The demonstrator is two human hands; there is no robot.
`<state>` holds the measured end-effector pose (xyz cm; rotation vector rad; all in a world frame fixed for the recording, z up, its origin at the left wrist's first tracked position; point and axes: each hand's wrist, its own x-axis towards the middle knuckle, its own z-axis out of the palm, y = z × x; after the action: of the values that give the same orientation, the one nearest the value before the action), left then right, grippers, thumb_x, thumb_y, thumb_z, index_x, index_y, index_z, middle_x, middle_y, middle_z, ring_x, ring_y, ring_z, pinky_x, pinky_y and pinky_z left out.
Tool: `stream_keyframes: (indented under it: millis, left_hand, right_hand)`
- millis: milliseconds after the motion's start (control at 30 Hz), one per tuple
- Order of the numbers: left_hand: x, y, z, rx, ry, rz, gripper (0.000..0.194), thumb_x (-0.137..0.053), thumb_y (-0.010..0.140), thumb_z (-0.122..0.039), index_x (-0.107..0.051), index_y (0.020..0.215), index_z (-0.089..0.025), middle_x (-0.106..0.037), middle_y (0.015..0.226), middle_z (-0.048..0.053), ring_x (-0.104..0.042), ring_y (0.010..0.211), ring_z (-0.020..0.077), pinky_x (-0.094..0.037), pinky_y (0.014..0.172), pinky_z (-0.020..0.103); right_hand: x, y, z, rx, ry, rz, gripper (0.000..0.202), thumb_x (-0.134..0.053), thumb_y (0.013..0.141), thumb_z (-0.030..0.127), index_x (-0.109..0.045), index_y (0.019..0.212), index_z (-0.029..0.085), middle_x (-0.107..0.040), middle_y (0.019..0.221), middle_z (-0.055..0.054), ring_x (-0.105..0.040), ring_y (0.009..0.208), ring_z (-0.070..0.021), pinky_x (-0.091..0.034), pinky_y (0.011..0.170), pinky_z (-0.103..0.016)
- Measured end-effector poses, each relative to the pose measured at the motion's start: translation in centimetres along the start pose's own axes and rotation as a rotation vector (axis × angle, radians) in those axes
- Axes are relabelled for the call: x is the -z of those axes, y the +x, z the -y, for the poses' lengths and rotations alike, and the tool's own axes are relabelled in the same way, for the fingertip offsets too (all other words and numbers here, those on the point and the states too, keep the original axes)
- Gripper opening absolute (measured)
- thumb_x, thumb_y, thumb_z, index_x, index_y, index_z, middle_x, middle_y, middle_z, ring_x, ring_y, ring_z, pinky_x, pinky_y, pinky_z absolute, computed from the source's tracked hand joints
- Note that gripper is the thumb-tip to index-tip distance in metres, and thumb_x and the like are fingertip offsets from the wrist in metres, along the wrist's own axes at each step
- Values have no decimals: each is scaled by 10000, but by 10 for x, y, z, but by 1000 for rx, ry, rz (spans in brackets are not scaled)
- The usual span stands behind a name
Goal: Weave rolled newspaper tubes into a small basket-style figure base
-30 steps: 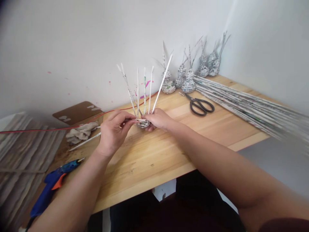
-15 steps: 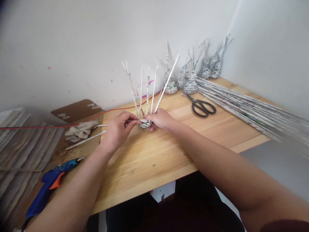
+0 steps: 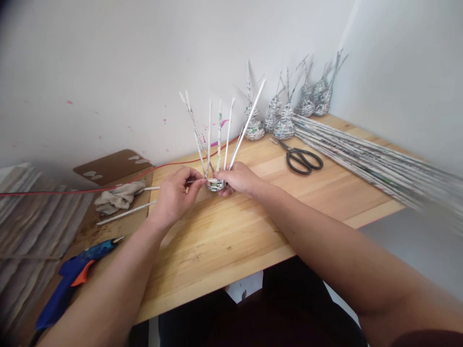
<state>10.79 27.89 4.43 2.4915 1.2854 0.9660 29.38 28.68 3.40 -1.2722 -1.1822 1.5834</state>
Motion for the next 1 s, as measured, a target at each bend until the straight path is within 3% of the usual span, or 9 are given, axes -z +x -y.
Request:
stream_keyframes:
  millis: [1000]
  left_hand:
    - [-5, 1, 1, 27, 23, -10, 82, -591, 865, -253, -600, 831, -178, -635, 834, 33, -574, 744, 148, -459, 696, 282]
  right_hand:
    - [-2, -1, 2, -22, 22, -14, 140, -662, 841, 182, -697, 746, 86, -707, 648, -74, -617, 467, -112, -542, 445, -200]
